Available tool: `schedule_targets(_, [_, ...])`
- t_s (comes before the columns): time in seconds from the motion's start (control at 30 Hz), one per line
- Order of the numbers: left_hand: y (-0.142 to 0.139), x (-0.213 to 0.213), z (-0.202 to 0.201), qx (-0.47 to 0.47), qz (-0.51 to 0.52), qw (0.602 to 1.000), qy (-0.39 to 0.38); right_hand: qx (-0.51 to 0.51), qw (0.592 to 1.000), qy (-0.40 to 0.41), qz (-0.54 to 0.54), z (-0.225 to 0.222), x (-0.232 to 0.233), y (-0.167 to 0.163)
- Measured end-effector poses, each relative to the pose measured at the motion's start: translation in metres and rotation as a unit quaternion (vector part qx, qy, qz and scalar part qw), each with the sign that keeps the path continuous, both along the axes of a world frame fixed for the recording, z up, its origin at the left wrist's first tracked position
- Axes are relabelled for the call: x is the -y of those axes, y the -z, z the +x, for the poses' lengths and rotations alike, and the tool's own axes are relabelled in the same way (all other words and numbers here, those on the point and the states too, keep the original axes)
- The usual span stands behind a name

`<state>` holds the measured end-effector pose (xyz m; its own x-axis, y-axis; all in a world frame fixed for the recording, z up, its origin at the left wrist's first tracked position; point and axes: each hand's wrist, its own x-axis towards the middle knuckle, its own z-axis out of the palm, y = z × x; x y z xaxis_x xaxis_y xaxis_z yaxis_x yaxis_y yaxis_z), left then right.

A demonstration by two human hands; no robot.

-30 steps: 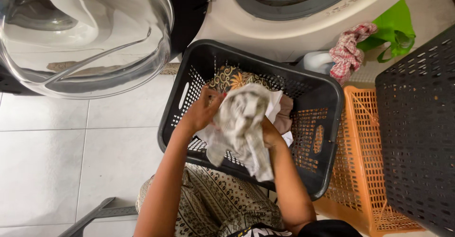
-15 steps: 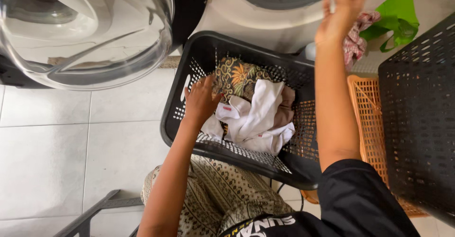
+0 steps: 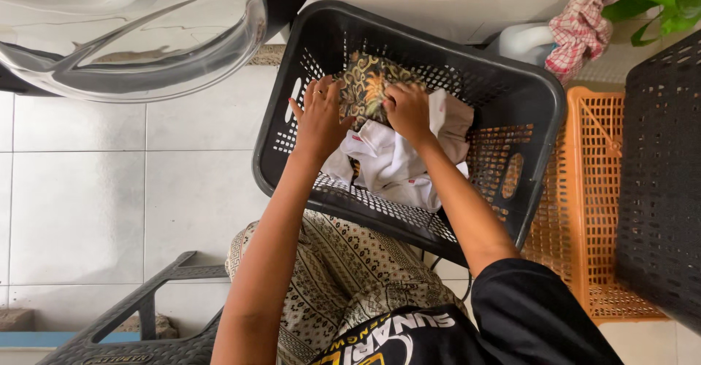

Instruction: The person sits on the floor of a laundry area, takes garments one at a time from a black plastic basket, and loads them into the drum of a front-loading washing machine. After emptying the basket, the person picks up a shoe and scrubs its sole with a brush.

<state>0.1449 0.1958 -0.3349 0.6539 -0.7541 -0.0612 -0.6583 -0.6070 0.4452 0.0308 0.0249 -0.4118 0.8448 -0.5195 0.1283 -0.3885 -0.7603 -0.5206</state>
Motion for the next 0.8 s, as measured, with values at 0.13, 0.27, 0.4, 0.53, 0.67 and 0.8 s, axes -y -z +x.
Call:
schedule_targets(0.13, [-0.008,0.007,-0.002,-0.118,-0.038,0.992,-0.004,0.202,0.948,-0.160,0.185,-0.013,-0.010,-0.084])
schedule_targets(0.27, [-0.006,0.017,-0.005,-0.155,-0.250,0.947,0.129,0.377,0.860,-0.200,0.279,-0.035,-0.013,-0.157])
schedule_targets(0.4, [-0.003,0.011,-0.003,-0.209,-0.304,0.927,0.072,0.464,0.798,-0.156,0.352,-0.031,0.007,-0.171])
schedule_targets(0.53, [-0.011,-0.005,0.003,-0.219,-0.454,0.861,-0.069,0.170,0.889,-0.174,0.387,-0.022,-0.014,-0.107])
schedule_targets(0.67, [-0.032,-0.006,0.001,-0.334,-0.633,0.694,-0.076,0.062,0.917,-0.218,0.327,-0.026,-0.074,-0.021])
schedule_targets(0.8, [-0.058,-0.011,-0.001,-0.252,-0.581,0.773,-0.027,0.021,0.958,-0.143,0.247,-0.037,-0.093,-0.011])
